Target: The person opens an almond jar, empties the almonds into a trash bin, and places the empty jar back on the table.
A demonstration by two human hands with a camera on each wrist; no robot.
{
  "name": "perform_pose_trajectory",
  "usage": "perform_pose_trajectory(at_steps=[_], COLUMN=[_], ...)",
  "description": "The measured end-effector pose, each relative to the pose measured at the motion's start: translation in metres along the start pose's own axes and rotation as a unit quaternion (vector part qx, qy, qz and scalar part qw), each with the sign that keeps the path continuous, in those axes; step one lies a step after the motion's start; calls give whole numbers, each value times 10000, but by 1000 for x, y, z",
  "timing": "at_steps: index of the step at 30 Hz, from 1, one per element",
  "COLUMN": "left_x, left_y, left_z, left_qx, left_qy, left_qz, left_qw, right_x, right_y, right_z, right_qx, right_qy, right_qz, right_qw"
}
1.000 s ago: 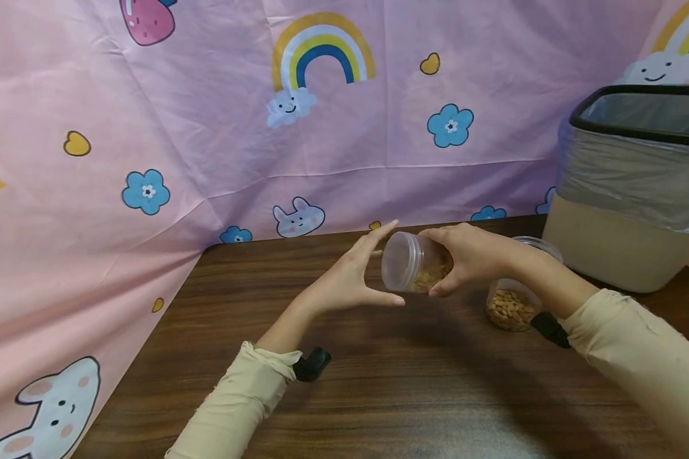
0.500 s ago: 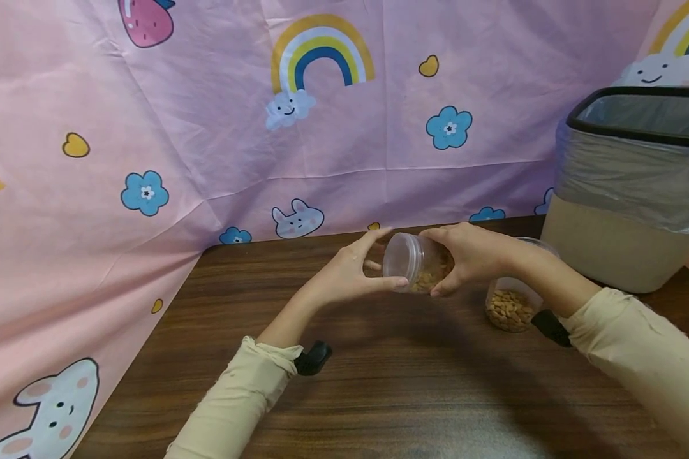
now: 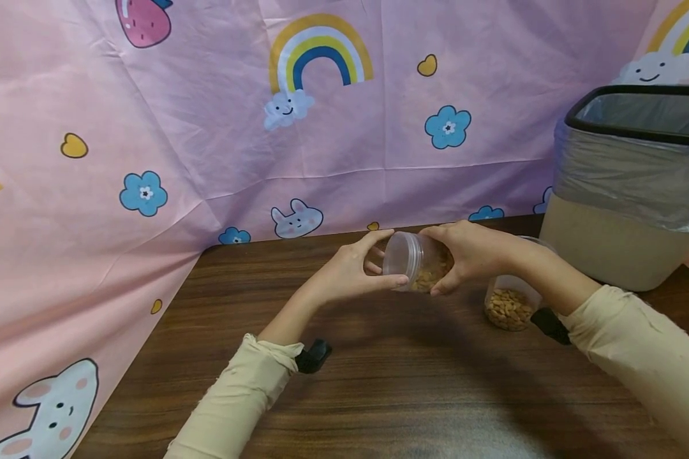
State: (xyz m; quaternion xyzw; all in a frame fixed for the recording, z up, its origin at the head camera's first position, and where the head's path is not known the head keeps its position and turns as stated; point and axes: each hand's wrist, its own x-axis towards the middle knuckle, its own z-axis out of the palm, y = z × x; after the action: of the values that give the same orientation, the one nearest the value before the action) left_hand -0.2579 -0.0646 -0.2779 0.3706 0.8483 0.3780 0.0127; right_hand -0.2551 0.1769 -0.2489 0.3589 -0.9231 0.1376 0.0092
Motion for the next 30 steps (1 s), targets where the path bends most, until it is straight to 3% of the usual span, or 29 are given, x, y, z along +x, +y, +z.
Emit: perform_pose_trajectory(at_steps=[2, 6, 8, 10, 13, 16, 18, 23, 25, 27, 30], left_x=[0, 1, 2, 2, 2, 0, 0, 1, 2, 2, 1], left_y=[0, -3, -4, -3, -1, 0, 0, -2, -3, -2, 1], left_z=[0, -1, -2, -2, -2, 0, 0, 0, 0, -1, 0], left_qx=[183, 586, 553, 482, 132, -9, 101, 595, 617, 569, 274], left_qy=[9, 94, 132, 188, 122, 22, -27, -30, 7, 67, 3], left_qz=[274, 1210, 1393, 1230, 560, -22, 28, 1041, 1232, 1125, 560], left_qw=[9995, 9909, 9886, 9911, 9983, 10000, 9999, 9928, 9905, 9920, 9981], right_x=[0, 0, 0, 0, 0, -1, -1, -2, -2, -2, -3], right_y=[0, 0, 0, 0, 0, 0, 0, 0, 0, 0, 0], right_z=[-1, -2, -2, -2, -2, -2, -2, -3, -3, -3, -2], right_qx=[-1, 15, 17, -17, -58, -57, -56, -64, -61, -70, -90], right_qy=[-12, -25, -34, -36, -59, -94, -97, -32, -43, -61, -90], right_qz=[-20, -18, -19, -21, -40, -47, -49, -28, -26, -29, -4], right_qw=[10000, 10000, 10000, 10000, 10000, 9999, 9999, 10000, 10000, 10000, 9999])
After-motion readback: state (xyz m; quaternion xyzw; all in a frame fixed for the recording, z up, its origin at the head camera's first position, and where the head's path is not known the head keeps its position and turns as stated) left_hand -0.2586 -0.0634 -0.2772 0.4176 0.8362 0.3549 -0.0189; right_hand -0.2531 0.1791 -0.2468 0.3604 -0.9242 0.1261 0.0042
